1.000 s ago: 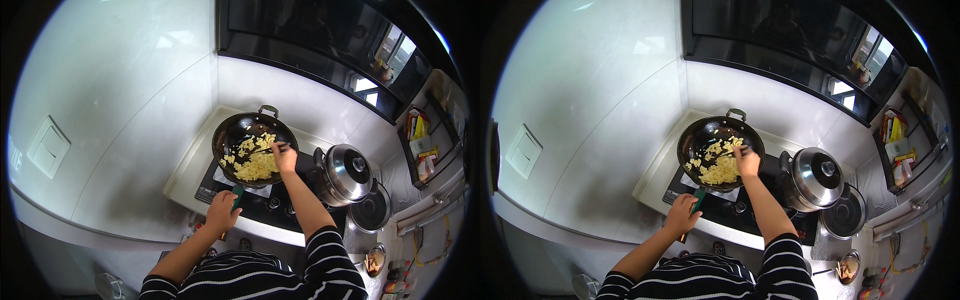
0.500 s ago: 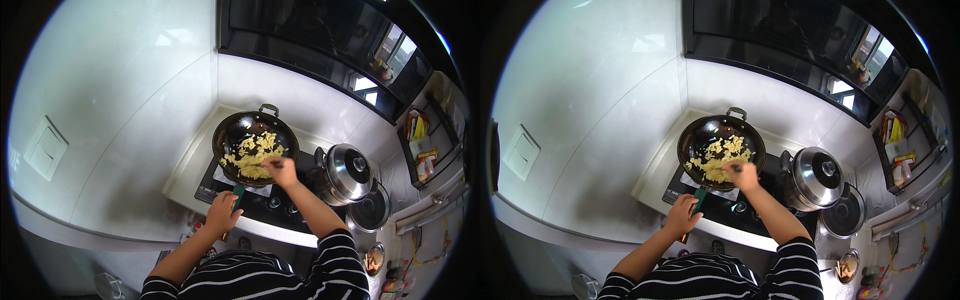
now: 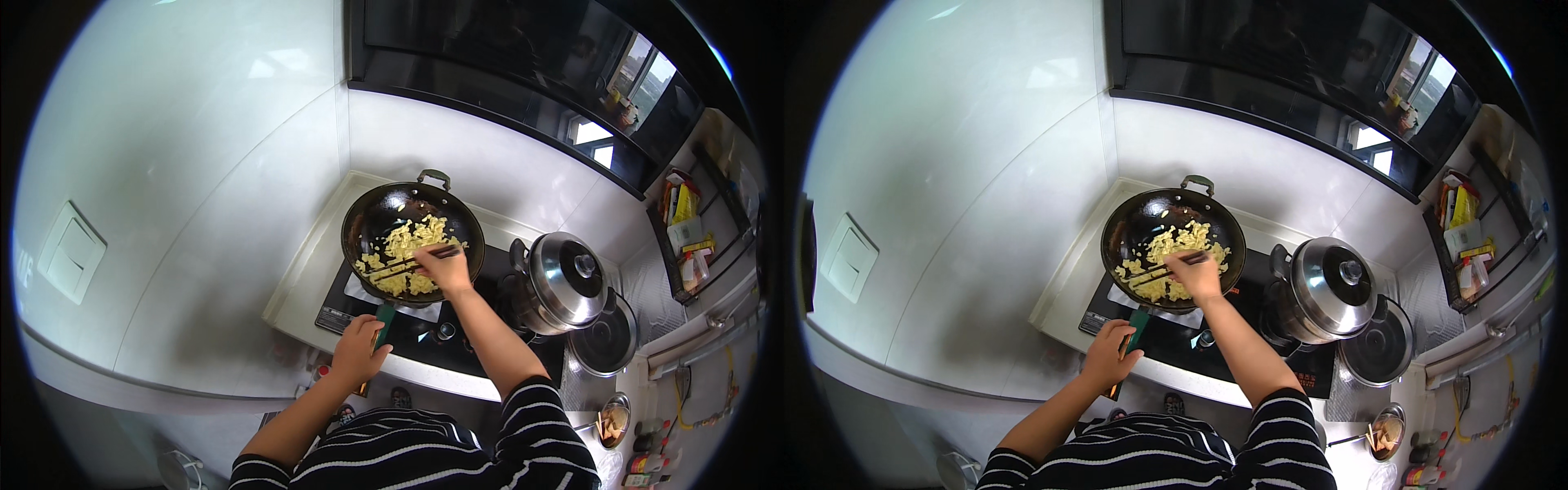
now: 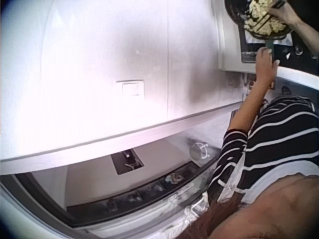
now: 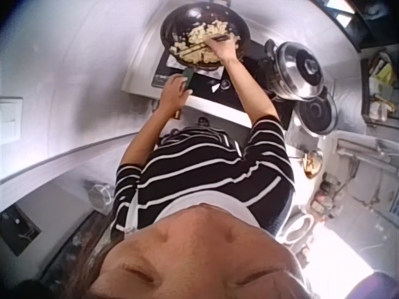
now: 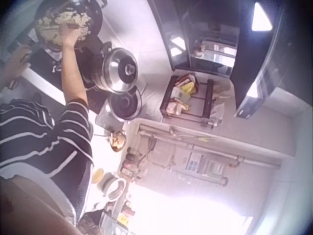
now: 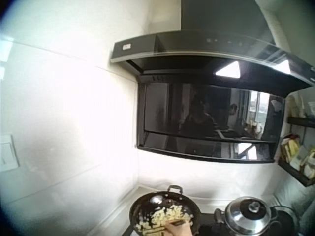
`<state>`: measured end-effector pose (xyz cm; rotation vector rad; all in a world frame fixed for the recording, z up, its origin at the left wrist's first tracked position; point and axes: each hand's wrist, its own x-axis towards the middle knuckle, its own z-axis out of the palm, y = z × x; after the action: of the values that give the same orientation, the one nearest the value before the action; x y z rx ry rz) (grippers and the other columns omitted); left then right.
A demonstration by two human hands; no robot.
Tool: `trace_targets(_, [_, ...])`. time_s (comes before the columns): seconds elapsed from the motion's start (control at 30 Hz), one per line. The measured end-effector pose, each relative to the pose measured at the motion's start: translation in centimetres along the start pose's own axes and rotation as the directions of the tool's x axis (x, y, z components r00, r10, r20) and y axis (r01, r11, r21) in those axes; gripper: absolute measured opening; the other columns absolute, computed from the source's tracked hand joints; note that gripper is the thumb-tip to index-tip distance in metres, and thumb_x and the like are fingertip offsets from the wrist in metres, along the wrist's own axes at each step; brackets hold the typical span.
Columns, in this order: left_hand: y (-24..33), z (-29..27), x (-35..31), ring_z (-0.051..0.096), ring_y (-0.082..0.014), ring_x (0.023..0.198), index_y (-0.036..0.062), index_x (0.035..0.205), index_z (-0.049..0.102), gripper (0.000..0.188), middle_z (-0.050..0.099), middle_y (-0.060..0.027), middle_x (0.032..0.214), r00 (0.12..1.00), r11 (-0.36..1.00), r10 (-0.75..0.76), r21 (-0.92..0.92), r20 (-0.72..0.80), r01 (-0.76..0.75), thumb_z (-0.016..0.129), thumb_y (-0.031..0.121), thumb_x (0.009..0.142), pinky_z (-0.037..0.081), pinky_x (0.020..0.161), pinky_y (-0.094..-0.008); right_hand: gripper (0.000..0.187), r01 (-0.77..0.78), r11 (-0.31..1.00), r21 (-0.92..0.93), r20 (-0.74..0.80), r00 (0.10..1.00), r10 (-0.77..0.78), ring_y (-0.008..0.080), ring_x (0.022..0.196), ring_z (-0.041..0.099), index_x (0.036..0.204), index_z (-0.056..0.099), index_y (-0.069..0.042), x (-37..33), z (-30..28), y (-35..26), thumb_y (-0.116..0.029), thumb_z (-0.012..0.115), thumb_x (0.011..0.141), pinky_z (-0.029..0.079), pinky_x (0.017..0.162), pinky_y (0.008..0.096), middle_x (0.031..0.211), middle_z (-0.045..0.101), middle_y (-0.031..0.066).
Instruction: The person whisks eggs in a bowl using chopsticks, pours the mixture into a heated wok on a stove, stirs the eggs as they cook, and sprinkles seasoning from a container into the pan.
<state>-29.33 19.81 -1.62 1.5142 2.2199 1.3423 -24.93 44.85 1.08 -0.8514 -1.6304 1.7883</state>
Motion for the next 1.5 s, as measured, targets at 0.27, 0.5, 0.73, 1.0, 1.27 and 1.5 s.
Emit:
trace_targets(0.27, [-0.5,0.1,-0.1,0.058,-0.0362,0.104,0.0035,0.114,0.057,0.046,0.055,-0.017,0.12,1.0,1.0,0.004,0.018,-0.004,-0.004,0.075,0.02,0.075,0.049,0.085,-0.0391,0.025,-0.053,0.837,-0.545,-0.427,0.877,-0.222,0.0196,0.056,0.069,0.076,0.073,-0.004,8.0,-10.6,-0.2,-0.029,0.072,0.075,0.056,0.064,0.0336,0.063,0.069,0.0115])
trace_targets(0.5, [0.6,0.2,0.3,0.057,-0.0363,0.105,0.0036,0.113,0.058,0.045,0.055,-0.0175,0.119,0.999,1.0,-0.01,-0.017,0.034,0.01,0.076,0.019,0.075,0.049,0.086,-0.0398,0.041,-0.031,0.912,-0.409,-0.538,0.815,-0.213,0.033,0.076,0.071,0.076,0.068,0.002,12.3,-5.3,6.9,-0.037,0.074,0.068,0.056,0.071,0.0404,0.076,0.07,0.0193])
trace_targets(0.73, [0.0,-0.2,0.0,0.057,-0.0361,0.105,0.0035,0.113,0.057,0.045,0.055,-0.0175,0.119,0.999,0.999,-0.036,-0.008,0.008,0.036,0.076,0.019,0.075,0.049,0.087,-0.0398,0.018,-0.041,0.998,-0.047,-0.078,0.996,0.037,0.0133,0.055,0.067,0.076,0.069,0.0,4.3,3.1,-0.1,-0.017,0.074,0.076,0.051,0.05,0.026,0.066,0.067,0.0066])
trace_targets(1.0, [-0.2,0.0,-0.1,0.057,-0.0354,0.107,0.0034,0.114,0.056,0.046,0.054,-0.017,0.12,0.999,0.999,-0.044,-0.003,0.015,0.044,0.076,0.019,0.075,0.049,0.088,-0.0394,0.019,-0.014,0.89,-0.456,-0.47,0.853,-0.228,0.0154,0.048,0.063,0.077,0.068,0.001,12.0,-10.8,-0.6,-0.017,0.074,0.079,0.049,0.043,0.0272,0.064,0.066,0.0096])
trace_targets(1.27, [0.1,0.0,0.2,0.057,-0.0353,0.107,0.0036,0.114,0.057,0.047,0.054,-0.017,0.121,0.997,0.998,-0.056,-0.015,0.05,0.057,0.076,0.02,0.075,0.049,0.088,-0.0393,0.031,0.11,0.966,-0.232,-0.403,0.893,-0.198,0.0169,0.064,0.067,0.078,0.071,-0.002,13.5,-2.3,7.7,-0.029,0.082,0.067,0.053,0.064,0.0329,0.067,0.068,0.0075])
trace_targets(1.5, [0.1,-0.1,-0.1,0.056,-0.0343,0.107,0.004,0.113,0.058,0.045,0.054,-0.0145,0.121,0.996,0.997,-0.08,-0.021,0.033,0.08,0.076,0.016,0.073,0.048,0.088,-0.0401,0.015,0.006,0.997,0.071,-0.029,1.0,-0.004,0.0152,0.053,0.065,0.079,0.067,-0.001,7.0,3.4,0.6,-0.014,0.075,0.081,0.054,0.05,0.0269,0.072,0.068,0.0096])
